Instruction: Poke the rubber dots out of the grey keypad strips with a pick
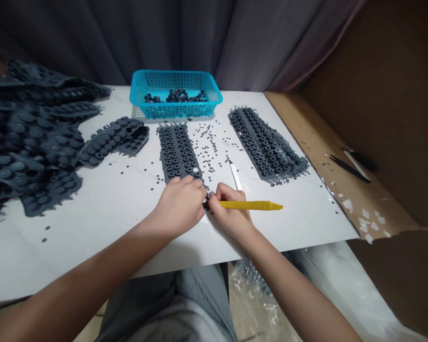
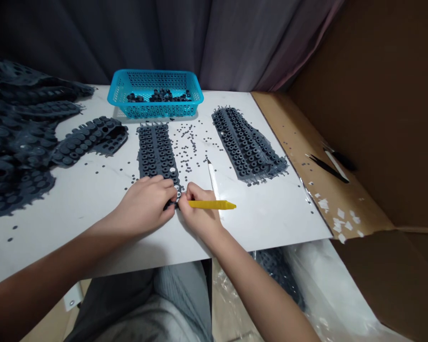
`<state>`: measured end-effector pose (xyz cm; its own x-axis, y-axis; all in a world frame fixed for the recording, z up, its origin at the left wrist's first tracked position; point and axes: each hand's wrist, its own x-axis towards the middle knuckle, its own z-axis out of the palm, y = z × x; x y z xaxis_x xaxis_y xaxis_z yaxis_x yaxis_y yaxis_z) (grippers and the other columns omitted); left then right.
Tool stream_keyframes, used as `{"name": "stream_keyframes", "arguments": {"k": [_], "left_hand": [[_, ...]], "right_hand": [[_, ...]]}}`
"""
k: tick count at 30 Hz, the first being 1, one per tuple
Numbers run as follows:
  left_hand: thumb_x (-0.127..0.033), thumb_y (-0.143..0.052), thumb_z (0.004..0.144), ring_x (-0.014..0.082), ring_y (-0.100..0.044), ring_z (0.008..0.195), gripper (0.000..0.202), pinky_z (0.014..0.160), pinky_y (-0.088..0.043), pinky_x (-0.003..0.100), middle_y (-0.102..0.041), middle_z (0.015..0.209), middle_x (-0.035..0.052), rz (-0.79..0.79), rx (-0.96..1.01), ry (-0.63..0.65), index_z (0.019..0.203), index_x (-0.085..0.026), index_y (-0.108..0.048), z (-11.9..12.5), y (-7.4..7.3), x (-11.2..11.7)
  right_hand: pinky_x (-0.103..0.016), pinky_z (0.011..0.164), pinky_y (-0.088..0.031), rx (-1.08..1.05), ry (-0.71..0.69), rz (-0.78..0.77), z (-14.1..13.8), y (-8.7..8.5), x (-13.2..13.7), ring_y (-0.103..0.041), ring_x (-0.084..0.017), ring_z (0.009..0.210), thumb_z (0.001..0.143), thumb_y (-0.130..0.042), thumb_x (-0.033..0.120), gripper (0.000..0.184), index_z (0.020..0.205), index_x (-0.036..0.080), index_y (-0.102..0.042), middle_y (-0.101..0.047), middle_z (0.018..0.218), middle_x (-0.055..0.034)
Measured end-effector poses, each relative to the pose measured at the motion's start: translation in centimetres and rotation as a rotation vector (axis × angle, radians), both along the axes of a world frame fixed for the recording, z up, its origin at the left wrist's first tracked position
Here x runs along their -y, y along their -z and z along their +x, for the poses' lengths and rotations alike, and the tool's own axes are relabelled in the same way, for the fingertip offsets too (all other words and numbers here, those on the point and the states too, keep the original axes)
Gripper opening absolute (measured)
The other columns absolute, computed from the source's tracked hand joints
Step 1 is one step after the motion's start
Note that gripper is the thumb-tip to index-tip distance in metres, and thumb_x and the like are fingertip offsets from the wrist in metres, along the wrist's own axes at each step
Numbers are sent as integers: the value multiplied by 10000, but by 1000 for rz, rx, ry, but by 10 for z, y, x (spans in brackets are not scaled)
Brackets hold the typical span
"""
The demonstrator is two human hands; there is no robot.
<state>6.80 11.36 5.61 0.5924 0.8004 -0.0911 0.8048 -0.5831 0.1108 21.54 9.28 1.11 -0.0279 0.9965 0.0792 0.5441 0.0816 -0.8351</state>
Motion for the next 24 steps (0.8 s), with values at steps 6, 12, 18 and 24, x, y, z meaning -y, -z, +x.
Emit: {"name": "stream_keyframes", "arguments": {"k": [6, 12, 18, 24], "left_hand": [[-183, -523, 846, 229, -563, 803, 148, 668, -391, 355, -637, 810, 42, -39, 73, -27, 741, -182, -627, -7, 4, 1], [-206, -498, 891, 211, -547, 839, 136, 713, -409, 333, -637, 850, 29, -82, 289, -80, 843, -183, -624, -20, 21, 8], [-221, -477, 910, 204, -531, 843, 149, 749, -417, 327, -638, 873, 31, -79, 430, -115, 856, -180, -609, -27, 32, 14], [-218, -484, 907, 200, -528, 827, 138, 747, -414, 328, -639, 858, 27, -55, 463, -107, 845, -180, -601, -27, 35, 15]], "right_hand": [[-245, 499, -292, 1, -1, -13, -1, -2, 0, -417, -107, 474, 770, -503, 201, 271, 555, 215, -339, -446, 478, 51], [-246, 489, -275, 13, 2, -1, -1, -1, -1, -391, -105, 457, 766, -504, 202, 267, 555, 217, -340, -428, 458, 54], [-240, 489, -272, 12, 9, 6, -1, 2, -1, -378, -98, 449, 759, -508, 201, 264, 554, 213, -343, -415, 448, 63], [-238, 480, -267, 13, 7, 24, -1, 1, -1, -371, -96, 439, 760, -504, 205, 266, 556, 216, -334, -400, 445, 66]]}}
